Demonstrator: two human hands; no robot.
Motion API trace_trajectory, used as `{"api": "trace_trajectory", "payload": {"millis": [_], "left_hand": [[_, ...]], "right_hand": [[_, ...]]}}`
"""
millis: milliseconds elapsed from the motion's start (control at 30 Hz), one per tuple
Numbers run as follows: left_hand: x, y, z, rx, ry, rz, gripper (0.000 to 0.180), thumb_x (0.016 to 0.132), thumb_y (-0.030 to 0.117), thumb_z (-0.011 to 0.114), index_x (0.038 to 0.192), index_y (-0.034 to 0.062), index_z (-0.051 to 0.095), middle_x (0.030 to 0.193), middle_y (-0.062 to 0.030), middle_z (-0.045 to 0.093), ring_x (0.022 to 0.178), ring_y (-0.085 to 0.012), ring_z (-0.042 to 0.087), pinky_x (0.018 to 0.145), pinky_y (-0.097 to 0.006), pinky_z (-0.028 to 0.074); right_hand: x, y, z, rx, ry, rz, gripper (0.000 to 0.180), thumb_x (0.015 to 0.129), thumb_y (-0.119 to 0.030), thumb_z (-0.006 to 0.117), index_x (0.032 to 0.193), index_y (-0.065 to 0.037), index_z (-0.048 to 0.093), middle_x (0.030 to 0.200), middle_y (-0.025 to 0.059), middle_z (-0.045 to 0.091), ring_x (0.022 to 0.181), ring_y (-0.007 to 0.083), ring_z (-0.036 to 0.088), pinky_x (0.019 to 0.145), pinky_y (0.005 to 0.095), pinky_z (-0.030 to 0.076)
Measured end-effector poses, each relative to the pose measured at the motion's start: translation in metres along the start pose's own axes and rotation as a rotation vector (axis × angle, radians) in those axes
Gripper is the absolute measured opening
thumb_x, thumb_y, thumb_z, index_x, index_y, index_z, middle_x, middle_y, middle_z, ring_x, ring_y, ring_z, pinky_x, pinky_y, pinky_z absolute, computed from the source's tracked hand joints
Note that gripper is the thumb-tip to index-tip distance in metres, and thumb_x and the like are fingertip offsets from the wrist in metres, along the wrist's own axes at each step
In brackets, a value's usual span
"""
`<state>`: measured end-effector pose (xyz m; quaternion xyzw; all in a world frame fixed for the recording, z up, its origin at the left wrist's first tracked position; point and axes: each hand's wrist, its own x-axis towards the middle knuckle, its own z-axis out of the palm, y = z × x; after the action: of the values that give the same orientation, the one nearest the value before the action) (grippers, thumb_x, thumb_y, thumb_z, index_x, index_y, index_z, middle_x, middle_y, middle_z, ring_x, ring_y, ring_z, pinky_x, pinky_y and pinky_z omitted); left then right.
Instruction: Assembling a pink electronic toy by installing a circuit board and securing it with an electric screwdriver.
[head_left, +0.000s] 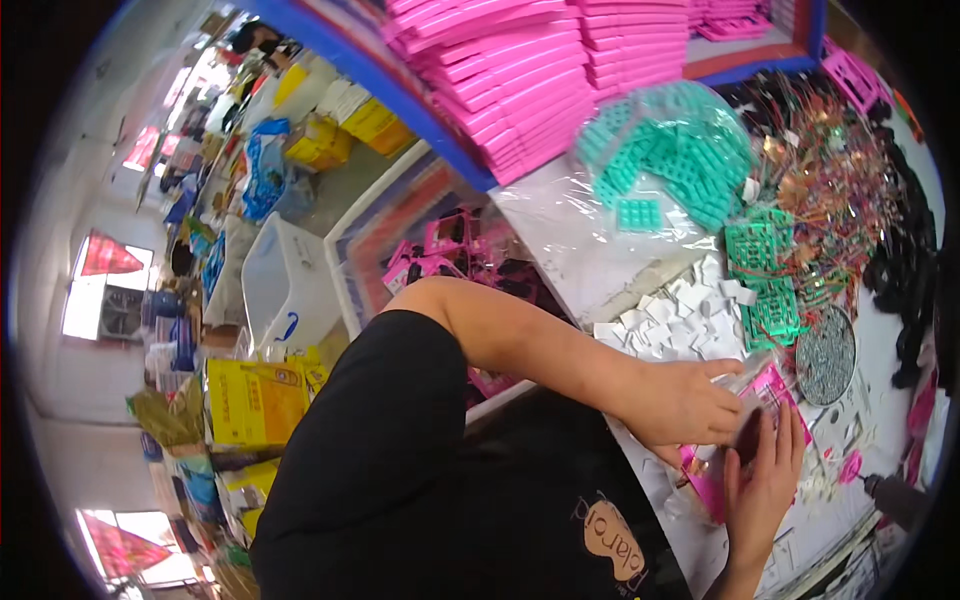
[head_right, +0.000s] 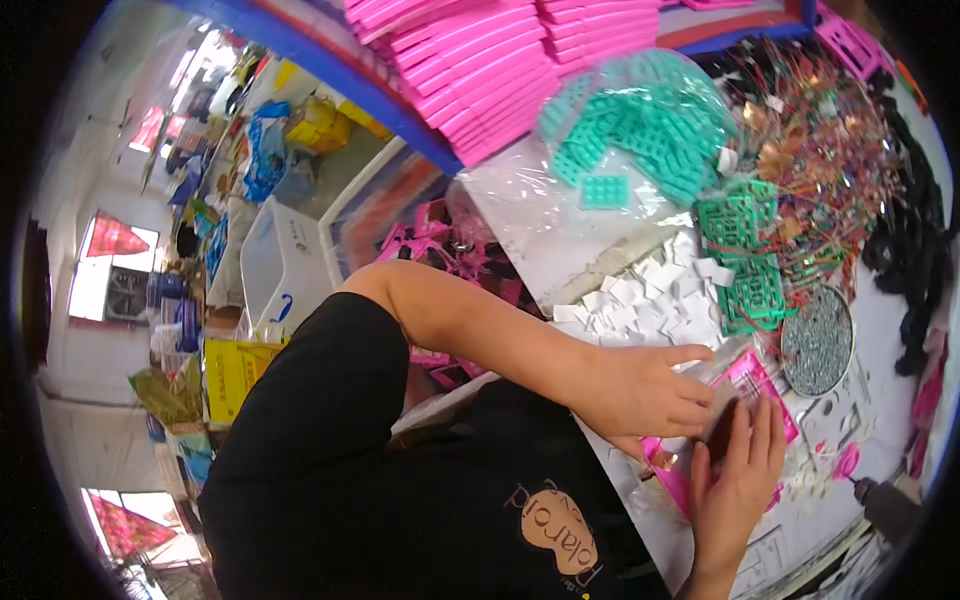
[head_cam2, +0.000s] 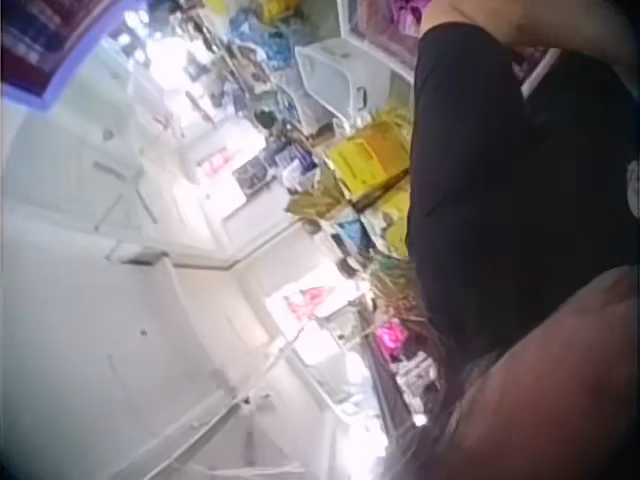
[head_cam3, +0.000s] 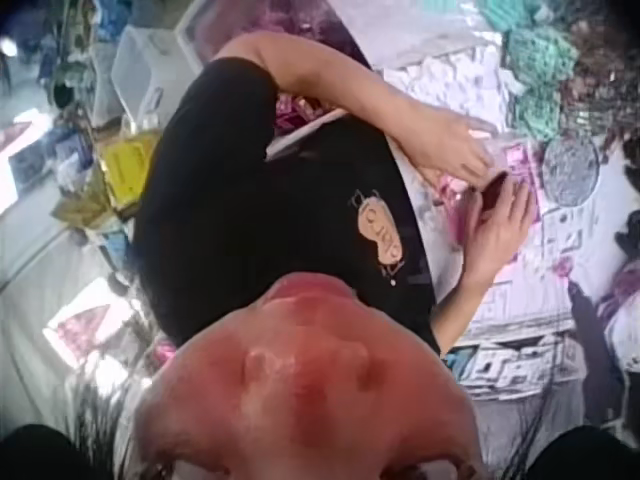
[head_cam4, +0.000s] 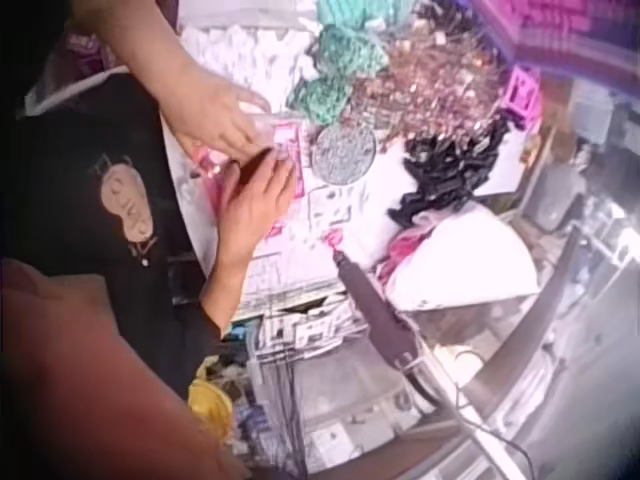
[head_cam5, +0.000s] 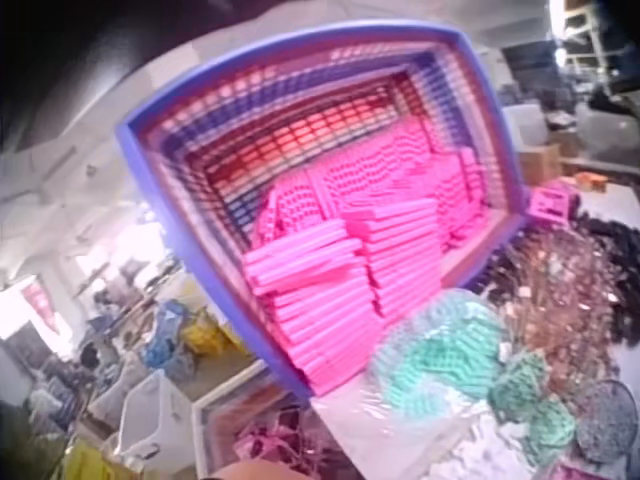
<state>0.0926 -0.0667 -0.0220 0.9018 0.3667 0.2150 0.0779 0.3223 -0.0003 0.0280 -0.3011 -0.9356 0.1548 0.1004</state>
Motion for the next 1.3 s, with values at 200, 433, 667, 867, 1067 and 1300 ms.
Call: {"api": "trace_trajectory", "payload": {"millis": [200, 433, 667, 867, 1067, 1300], "left_hand": [[-0.011, 0.010, 0.004, 0.093, 0.033, 0.010, 0.063, 0.077, 0.057, 0.075, 0.117, 0.0082, 0.069, 0.113, -0.0027, 0.063, 0.124, -0.0210, 0.055, 0.117, -0.061, 0.026], [0.014, -0.004, -0.011, -0.017, -0.216, -0.028, 0.064, 0.079, 0.054, 0.077, 0.128, 0.0146, 0.063, 0.125, -0.0035, 0.062, 0.130, -0.0203, 0.053, 0.114, -0.058, 0.033], [0.003, 0.000, -0.032, -0.058, -0.245, -0.082, 0.071, 0.077, 0.038, 0.083, 0.139, 0.0122, 0.060, 0.147, -0.0073, 0.057, 0.142, -0.0237, 0.049, 0.115, -0.054, 0.032], [0.013, -0.001, -0.036, -0.063, -0.320, -0.054, 0.074, 0.074, 0.035, 0.084, 0.139, 0.0100, 0.059, 0.146, -0.0088, 0.057, 0.141, -0.0256, 0.051, 0.115, -0.053, 0.032], [0.014, 0.001, -0.039, -0.029, -0.351, -0.056, 0.076, 0.072, 0.036, 0.085, 0.138, 0.0094, 0.060, 0.148, -0.0079, 0.056, 0.141, -0.0252, 0.050, 0.113, -0.052, 0.034], [0.018, 0.005, -0.038, -0.008, -0.359, -0.079, 0.077, 0.070, 0.038, 0.086, 0.137, 0.0095, 0.061, 0.152, -0.0042, 0.054, 0.141, -0.0240, 0.049, 0.111, -0.052, 0.035]], "right_hand": [[0.005, 0.006, 0.003, -0.003, -0.048, 0.009, 0.065, 0.076, -0.008, 0.080, 0.136, 0.002, 0.058, 0.133, 0.0201, 0.058, 0.131, 0.0457, 0.046, 0.111, 0.0535, 0.038], [0.002, 0.024, 0.010, -0.058, 0.053, 0.014, 0.059, 0.073, -0.015, 0.084, 0.130, -0.007, 0.067, 0.130, 0.0168, 0.062, 0.123, 0.0439, 0.053, 0.105, 0.0519, 0.044], [-0.021, 0.038, -0.013, 0.075, 0.215, -0.046, 0.037, 0.079, -0.008, 0.077, 0.115, -0.006, 0.071, 0.120, 0.0120, 0.068, 0.113, 0.0360, 0.059, 0.096, 0.0456, 0.050], [-0.048, 0.033, 0.005, 0.128, 0.238, -0.076, 0.036, 0.073, -0.002, 0.075, 0.110, -0.004, 0.072, 0.116, 0.0113, 0.068, 0.110, 0.0345, 0.060, 0.092, 0.0428, 0.052], [-0.039, 0.023, 0.012, 0.046, 0.140, -0.103, 0.040, 0.076, -0.009, 0.074, 0.117, -0.006, 0.070, 0.131, 0.0084, 0.064, 0.121, 0.0346, 0.056, 0.101, 0.0505, 0.048], [-0.034, 0.011, 0.001, -0.181, -0.029, -0.047, 0.051, 0.075, -0.007, 0.074, 0.125, -0.006, 0.067, 0.142, 0.0040, 0.061, 0.129, 0.0361, 0.053, 0.108, 0.0529, 0.043]]}}
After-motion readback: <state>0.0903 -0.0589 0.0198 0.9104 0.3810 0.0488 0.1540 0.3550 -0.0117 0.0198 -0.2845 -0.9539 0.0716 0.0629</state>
